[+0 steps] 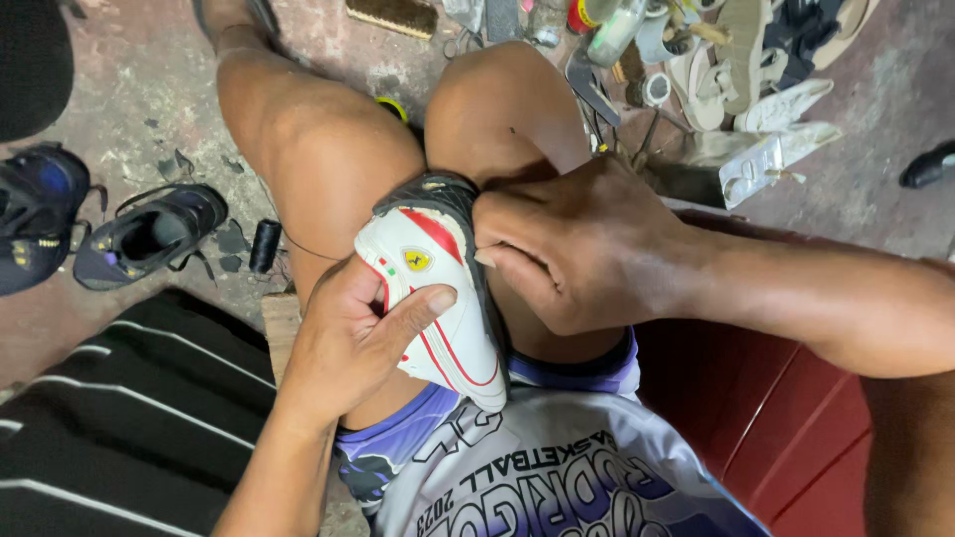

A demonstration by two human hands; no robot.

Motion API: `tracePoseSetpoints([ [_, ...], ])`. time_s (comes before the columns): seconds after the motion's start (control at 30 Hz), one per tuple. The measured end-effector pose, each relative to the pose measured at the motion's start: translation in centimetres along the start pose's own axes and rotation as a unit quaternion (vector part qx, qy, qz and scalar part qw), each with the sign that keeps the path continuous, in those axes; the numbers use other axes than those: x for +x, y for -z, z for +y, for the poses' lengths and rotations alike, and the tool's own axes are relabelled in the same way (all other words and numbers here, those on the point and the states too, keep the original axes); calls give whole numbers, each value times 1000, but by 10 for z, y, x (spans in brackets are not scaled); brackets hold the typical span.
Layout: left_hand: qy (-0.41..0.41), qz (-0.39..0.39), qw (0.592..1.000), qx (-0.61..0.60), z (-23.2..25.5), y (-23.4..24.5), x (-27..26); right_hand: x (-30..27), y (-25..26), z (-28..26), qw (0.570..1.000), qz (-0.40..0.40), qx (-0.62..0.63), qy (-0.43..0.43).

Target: The person is repairing a white and red sneaker by hand-sewing the sole to the upper. They use a needle and thread to stitch along the edge of the shoe, pulling the thread tight after each pass. The person holds the shoe on their lap and manipulates the needle and thread with both hands.

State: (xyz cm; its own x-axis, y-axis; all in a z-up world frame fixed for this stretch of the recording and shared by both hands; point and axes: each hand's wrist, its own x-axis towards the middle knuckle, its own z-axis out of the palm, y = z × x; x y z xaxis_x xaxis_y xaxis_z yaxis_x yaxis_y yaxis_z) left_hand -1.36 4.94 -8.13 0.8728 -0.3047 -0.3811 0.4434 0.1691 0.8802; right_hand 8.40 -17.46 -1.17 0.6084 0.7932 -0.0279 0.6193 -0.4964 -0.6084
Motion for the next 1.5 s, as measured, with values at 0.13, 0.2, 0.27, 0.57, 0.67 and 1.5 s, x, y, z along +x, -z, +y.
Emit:
tracePoseSetpoints([
  [0.13, -1, 31, 999, -33, -7, 0, -9, -10, -3, 7, 999, 5, 46, -9],
  [0.2, -7, 92, 996, -2, -12, 3, -24, -21, -7, 11, 997, 8, 76, -19],
  [0.27, -9, 218, 976, -21, -12, 9, -45, -34, -10, 17, 994, 23, 100, -37],
  [0.57, -213, 325, 759, 523, 23, 27, -55, -64, -28, 31, 975, 130, 177, -31],
  [0.67, -193, 175, 875, 408, 15, 0, -39, -68, -29, 32, 971, 133, 188, -59],
  [1.5, 23, 126, 992, 5, -13, -14, -1, -56, -8, 10, 984, 80, 157, -19],
])
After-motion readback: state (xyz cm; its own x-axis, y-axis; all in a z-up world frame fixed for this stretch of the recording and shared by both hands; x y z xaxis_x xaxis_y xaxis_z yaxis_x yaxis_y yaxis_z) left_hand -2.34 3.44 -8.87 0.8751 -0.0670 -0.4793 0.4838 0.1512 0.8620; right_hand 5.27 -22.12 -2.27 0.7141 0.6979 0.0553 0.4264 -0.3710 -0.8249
